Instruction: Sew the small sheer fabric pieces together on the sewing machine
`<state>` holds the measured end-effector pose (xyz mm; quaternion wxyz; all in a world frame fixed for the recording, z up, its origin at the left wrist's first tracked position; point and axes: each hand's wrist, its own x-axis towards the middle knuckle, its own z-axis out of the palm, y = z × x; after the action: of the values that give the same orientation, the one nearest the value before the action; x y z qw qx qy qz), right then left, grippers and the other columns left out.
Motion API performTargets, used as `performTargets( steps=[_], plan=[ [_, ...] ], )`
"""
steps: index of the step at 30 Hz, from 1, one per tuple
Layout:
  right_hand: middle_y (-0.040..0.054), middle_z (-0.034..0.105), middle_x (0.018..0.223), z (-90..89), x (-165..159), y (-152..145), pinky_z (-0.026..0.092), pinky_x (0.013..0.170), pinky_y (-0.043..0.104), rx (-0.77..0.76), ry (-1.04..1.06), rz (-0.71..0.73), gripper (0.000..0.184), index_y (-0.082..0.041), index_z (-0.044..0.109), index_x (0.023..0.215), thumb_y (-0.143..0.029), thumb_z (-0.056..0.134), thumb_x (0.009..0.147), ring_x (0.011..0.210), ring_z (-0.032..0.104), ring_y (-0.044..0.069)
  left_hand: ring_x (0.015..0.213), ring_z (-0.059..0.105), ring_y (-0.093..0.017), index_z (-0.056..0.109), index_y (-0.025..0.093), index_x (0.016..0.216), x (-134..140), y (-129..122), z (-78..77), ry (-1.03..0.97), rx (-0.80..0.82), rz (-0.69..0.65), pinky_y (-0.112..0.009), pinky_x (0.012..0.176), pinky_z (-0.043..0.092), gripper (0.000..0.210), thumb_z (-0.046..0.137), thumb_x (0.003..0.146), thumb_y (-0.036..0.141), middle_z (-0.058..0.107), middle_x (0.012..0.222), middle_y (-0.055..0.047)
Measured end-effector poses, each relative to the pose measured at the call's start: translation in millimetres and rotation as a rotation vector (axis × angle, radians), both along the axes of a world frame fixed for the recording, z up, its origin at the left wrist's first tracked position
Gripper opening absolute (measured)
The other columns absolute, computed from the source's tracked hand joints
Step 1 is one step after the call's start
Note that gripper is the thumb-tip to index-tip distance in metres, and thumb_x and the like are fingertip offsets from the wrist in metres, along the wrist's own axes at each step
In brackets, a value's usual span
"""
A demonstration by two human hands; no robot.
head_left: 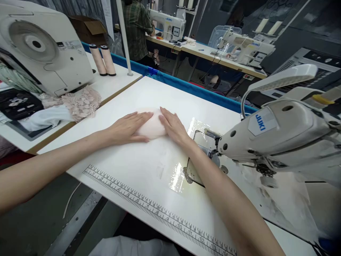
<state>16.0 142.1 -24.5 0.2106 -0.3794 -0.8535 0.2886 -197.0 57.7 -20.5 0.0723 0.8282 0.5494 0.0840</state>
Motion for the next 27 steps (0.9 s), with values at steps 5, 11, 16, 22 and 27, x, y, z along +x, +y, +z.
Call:
performTargets(
  steps=[5, 11, 16, 22, 27],
  plan=[
    [0.0015, 0.030, 0.158, 9.2, 4, -11, 0.003, 0.122, 0.054, -0.054, 0.097, -0.060, 0.058, -0.029, 0.032, 0.151, -0.055, 0.031, 0.100, 0.148, 0.022, 0.025, 0.150, 0.009, -0.026, 0.003, 0.015, 0.155, -4, -15, 18.6, 0.006, -0.022, 0.039, -0.041, 0.123, 0.004, 0.092, 0.033, 0.090, 0.072, 0.013, 0.162, -0.010],
    [-0.0076, 0.026, 0.159, 32.9, 46, -78, 0.010, 0.124, 0.049, -0.216, 0.267, -0.029, 0.058, -0.038, 0.029, 0.151, -0.062, 0.034, 0.097, 0.149, 0.018, 0.021, 0.150, 0.003, -0.031, -0.003, 0.021, 0.156, -1, -89, 14.4, -0.037, -0.040, 0.377, -0.050, 0.123, 0.012, 0.086, 0.026, 0.093, 0.071, 0.003, 0.163, -0.008],
    [-0.0116, 0.024, 0.159, 32.9, 89, -133, 0.009, 0.124, 0.053, -0.305, 0.167, -0.017, 0.054, -0.045, 0.029, 0.149, -0.059, 0.036, 0.097, 0.150, 0.012, 0.022, 0.150, 0.005, -0.031, 0.005, 0.002, 0.154, 6, -123, -8.4, 0.045, -0.087, 0.529, -0.050, 0.123, 0.013, 0.096, 0.018, 0.091, 0.073, 0.005, 0.161, -0.018],
    [-0.0091, 0.021, 0.160, 27.5, 134, -175, 0.019, 0.119, 0.059, -0.309, 0.059, -0.037, 0.053, -0.047, 0.025, 0.149, -0.055, 0.037, 0.098, 0.149, 0.013, 0.027, 0.150, 0.012, -0.028, 0.000, 0.012, 0.155, 45, -146, -12.0, 0.108, 0.022, 0.270, -0.045, 0.122, 0.022, 0.084, 0.026, 0.096, 0.066, 0.008, 0.162, -0.013],
    [-0.0056, 0.024, 0.159, 28.6, 165, -204, 0.031, 0.115, 0.054, -0.146, -0.064, 0.021, 0.056, -0.041, 0.020, 0.152, -0.044, 0.039, 0.100, 0.148, 0.017, 0.028, 0.144, 0.031, -0.027, 0.027, 0.018, 0.152, 68, -185, 7.3, 0.198, 0.153, -0.009, -0.040, 0.117, 0.033, 0.071, 0.038, 0.096, 0.060, 0.033, 0.156, -0.009]
  ],
)
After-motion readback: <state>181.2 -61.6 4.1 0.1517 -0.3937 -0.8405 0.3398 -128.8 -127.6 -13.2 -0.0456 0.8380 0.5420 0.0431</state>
